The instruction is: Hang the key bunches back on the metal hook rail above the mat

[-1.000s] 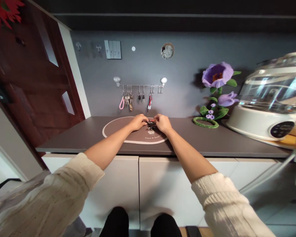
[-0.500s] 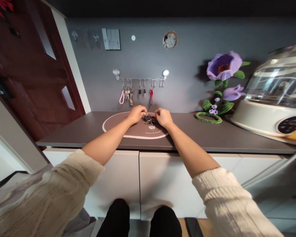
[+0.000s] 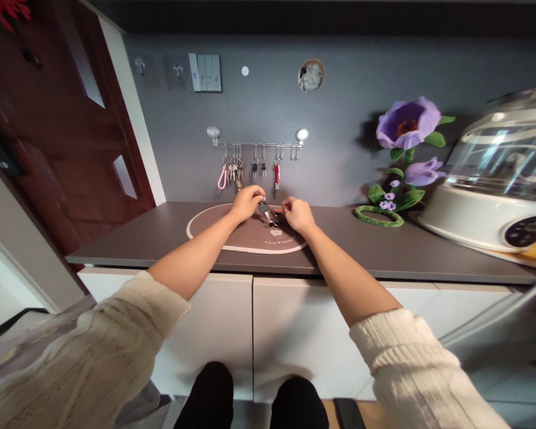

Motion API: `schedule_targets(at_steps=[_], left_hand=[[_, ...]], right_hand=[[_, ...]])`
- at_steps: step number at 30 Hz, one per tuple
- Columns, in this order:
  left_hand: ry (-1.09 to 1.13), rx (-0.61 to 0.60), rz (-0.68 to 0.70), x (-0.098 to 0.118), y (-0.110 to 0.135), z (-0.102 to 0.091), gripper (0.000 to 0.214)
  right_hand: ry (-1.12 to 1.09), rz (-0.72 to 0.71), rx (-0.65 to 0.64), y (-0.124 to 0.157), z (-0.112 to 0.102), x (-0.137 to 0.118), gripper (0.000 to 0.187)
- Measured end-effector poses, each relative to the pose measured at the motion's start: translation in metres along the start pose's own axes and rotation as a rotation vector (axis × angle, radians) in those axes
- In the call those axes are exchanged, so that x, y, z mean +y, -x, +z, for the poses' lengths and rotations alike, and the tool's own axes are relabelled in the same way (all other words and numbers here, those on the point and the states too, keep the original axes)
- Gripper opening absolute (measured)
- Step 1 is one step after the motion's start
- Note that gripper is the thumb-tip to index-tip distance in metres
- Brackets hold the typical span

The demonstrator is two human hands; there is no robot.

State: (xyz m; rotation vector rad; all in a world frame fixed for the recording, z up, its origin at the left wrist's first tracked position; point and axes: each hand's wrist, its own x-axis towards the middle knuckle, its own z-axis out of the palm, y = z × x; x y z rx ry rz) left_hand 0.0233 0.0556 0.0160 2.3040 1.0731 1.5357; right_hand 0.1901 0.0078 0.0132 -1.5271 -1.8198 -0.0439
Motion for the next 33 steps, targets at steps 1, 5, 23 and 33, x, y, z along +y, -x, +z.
schedule_targets(at_steps=[1, 5, 23, 33], left_hand=[[0.034, 0.014, -0.013, 0.000, -0.001, 0.000, 0.010], [0.172, 0.063, -0.060, 0.002, -0.003, -0.001, 0.009], [0.606, 0.069, -0.285, 0.016, -0.001, -0.005, 0.011], [0.680, -0.060, -0.284, 0.023, 0.003, -0.003, 0.015]], right_hand=[[-0.006, -0.004, 0.004, 0.000, 0.000, 0.000, 0.022], [-0.035, -0.024, 0.028, 0.000, 0.000, 0.000, 0.021], [-0.267, -0.196, 0.115, 0.005, -0.004, -0.011, 0.022], [-0.399, -0.217, 0.089, 0.002, -0.001, -0.009, 0.028]])
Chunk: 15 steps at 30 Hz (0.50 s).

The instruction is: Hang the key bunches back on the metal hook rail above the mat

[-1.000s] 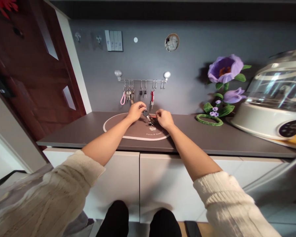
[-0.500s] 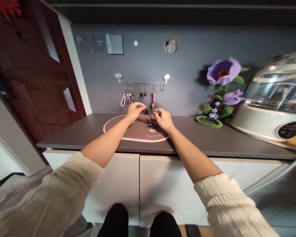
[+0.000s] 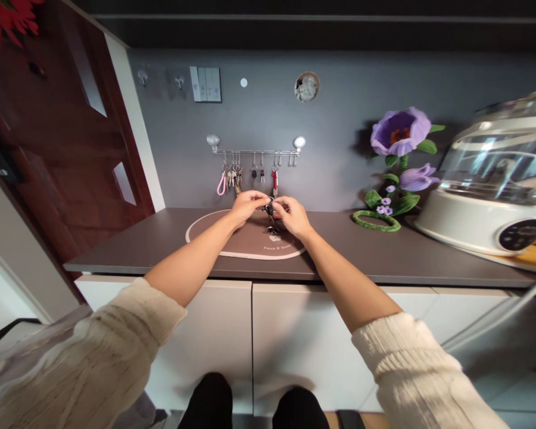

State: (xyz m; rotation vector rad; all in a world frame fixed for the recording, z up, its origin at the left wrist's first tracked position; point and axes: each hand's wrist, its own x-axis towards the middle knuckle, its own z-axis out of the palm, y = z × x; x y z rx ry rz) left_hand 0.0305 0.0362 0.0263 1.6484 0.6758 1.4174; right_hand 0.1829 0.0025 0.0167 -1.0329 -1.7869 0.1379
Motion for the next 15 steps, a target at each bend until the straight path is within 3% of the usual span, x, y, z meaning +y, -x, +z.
schedule_targets(at_steps=[15], left_hand=[[0.023, -0.094, 0.028, -0.0029, -0.0002, 0.0004, 0.024]], right_hand=[[-0.322, 0.118, 0.042, -0.0048, 0.0017, 0.0073, 0.030]])
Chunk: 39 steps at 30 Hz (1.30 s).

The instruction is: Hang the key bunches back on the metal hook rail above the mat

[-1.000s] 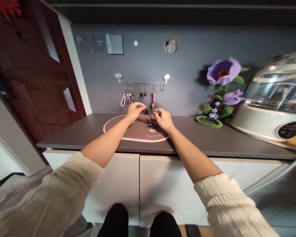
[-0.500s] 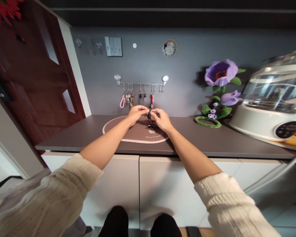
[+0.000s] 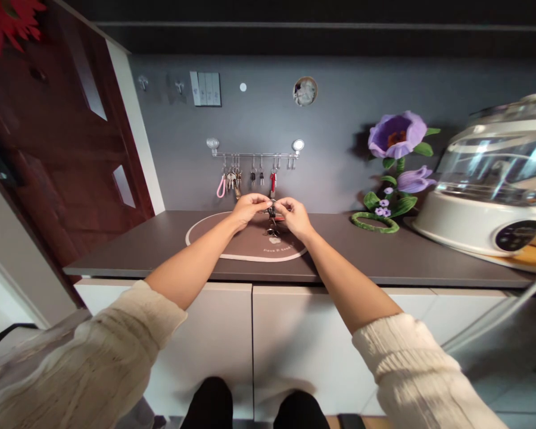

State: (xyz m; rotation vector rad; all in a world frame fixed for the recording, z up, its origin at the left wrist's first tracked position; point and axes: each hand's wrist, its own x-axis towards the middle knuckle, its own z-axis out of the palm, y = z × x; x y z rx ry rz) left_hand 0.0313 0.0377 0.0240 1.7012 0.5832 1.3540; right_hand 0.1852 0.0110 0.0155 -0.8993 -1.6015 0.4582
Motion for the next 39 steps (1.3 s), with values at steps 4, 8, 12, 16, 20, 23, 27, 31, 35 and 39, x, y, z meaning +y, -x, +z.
schedule_targets(at_steps=[4, 8, 12, 16, 20, 23, 27, 31, 35, 39], left_hand=[[0.009, 0.013, 0.009, -0.002, -0.002, 0.000, 0.026], [0.007, 0.114, -0.016, -0.004, -0.004, -0.002, 0.026], [-0.005, 0.195, -0.056, -0.005, -0.006, -0.003, 0.021], [0.013, 0.252, -0.090, -0.004, -0.006, -0.003, 0.016], [0.033, 0.260, -0.106, -0.003, -0.006, -0.003, 0.015], [0.042, 0.258, -0.105, -0.003, -0.006, -0.002, 0.016], [0.048, 0.269, -0.117, -0.003, -0.006, 0.000, 0.015], [0.052, 0.257, -0.118, -0.003, -0.005, 0.001, 0.015], [0.051, 0.253, -0.116, -0.003, -0.005, 0.003, 0.016], [0.058, 0.243, -0.121, -0.003, -0.004, 0.004, 0.015]], right_hand=[[-0.021, 0.004, 0.045, -0.001, 0.000, -0.001, 0.028], [-0.072, 0.019, 0.093, -0.001, 0.002, -0.005, 0.028], [-0.111, 0.042, 0.122, -0.002, 0.003, -0.009, 0.029], [-0.127, 0.049, 0.152, -0.006, 0.001, -0.012, 0.030], [-0.113, 0.024, 0.145, -0.012, -0.004, -0.016, 0.032], [-0.109, 0.020, 0.139, -0.018, -0.007, -0.020, 0.032], [-0.113, 0.020, 0.134, -0.026, -0.010, -0.022, 0.033], [-0.113, 0.023, 0.128, -0.035, -0.013, -0.025, 0.035], [-0.123, 0.033, 0.139, -0.043, -0.014, -0.031, 0.035], [-0.146, 0.059, 0.139, -0.053, -0.016, -0.040, 0.031]])
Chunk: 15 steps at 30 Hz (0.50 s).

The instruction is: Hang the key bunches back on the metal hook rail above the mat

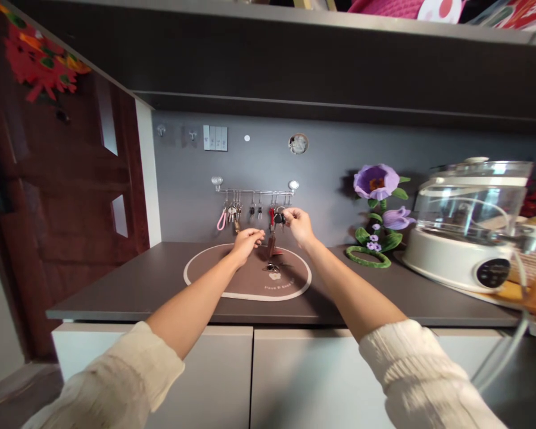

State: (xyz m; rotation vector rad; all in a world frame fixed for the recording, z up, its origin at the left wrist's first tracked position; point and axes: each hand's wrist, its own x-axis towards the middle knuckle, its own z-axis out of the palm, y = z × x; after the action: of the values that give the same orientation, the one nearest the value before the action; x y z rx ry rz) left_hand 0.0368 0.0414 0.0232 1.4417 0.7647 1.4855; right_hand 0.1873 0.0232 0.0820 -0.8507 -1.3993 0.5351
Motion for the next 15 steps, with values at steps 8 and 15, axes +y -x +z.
schedule_targets(at_steps=[8, 15], left_hand=[[0.044, 0.014, -0.014, 0.000, -0.001, 0.002, 0.012], [0.052, 0.035, -0.037, 0.004, 0.000, 0.003, 0.012]], right_hand=[[-0.073, 0.070, 0.032, -0.023, 0.002, -0.007, 0.020], [-0.104, 0.159, 0.090, -0.044, 0.003, -0.002, 0.007]])
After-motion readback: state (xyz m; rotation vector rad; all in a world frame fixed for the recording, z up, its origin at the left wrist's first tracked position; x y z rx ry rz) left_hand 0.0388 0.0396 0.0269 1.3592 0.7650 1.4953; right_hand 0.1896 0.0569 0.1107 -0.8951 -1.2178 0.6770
